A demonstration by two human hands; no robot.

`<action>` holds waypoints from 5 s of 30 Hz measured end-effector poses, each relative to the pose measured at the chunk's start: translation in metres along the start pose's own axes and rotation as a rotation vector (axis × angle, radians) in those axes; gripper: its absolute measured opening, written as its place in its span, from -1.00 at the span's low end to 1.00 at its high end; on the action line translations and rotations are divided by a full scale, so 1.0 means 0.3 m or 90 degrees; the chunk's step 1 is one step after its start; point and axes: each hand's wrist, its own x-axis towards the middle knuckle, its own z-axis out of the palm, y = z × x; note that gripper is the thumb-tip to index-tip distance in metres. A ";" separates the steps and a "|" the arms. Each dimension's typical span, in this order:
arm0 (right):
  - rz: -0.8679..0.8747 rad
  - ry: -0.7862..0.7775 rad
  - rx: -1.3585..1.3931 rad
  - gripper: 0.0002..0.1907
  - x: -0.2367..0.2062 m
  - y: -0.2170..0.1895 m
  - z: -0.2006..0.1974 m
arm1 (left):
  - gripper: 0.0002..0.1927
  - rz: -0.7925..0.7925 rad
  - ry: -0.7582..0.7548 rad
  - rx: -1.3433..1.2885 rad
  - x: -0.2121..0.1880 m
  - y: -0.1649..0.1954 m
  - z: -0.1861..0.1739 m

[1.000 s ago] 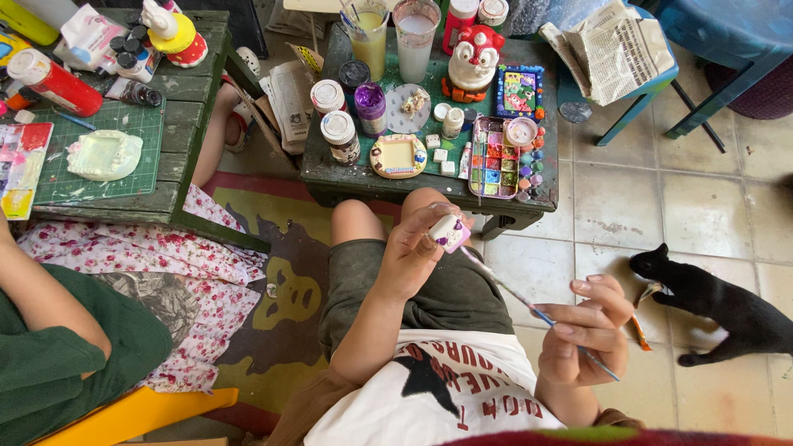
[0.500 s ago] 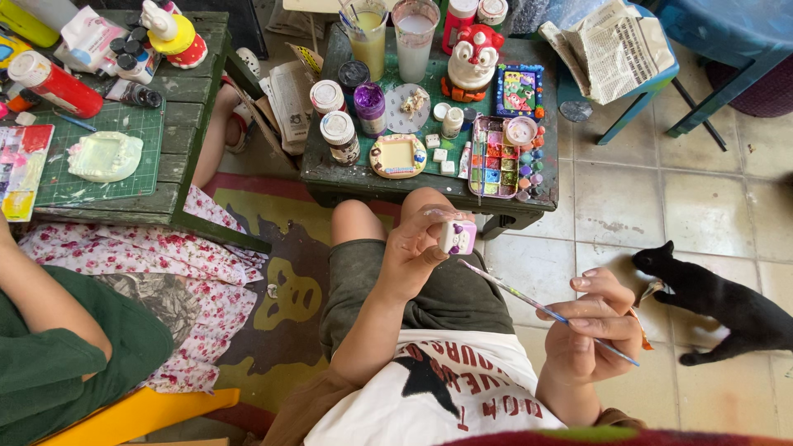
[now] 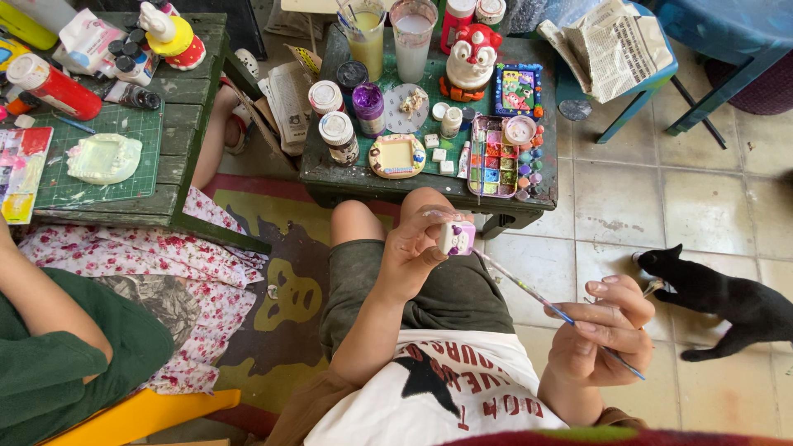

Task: The person sits on the floor and paints a small white clay figurine with a paintbrush, dipping the brush into a water cup and a watercolor palette on a low table. They rotate the figurine to paint different sides and set it on the table near the end.

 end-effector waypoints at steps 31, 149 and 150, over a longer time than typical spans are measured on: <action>-0.041 -0.025 -0.046 -0.80 0.014 -0.016 -0.007 | -0.60 0.028 -0.007 0.007 0.004 0.005 0.007; 0.124 -0.283 0.140 -0.88 0.000 0.021 -0.003 | -0.46 -0.172 0.144 -0.229 0.016 0.012 0.006; 0.108 -0.301 0.117 -0.89 0.004 0.019 -0.002 | -0.46 -0.172 0.149 -0.231 0.015 0.011 0.003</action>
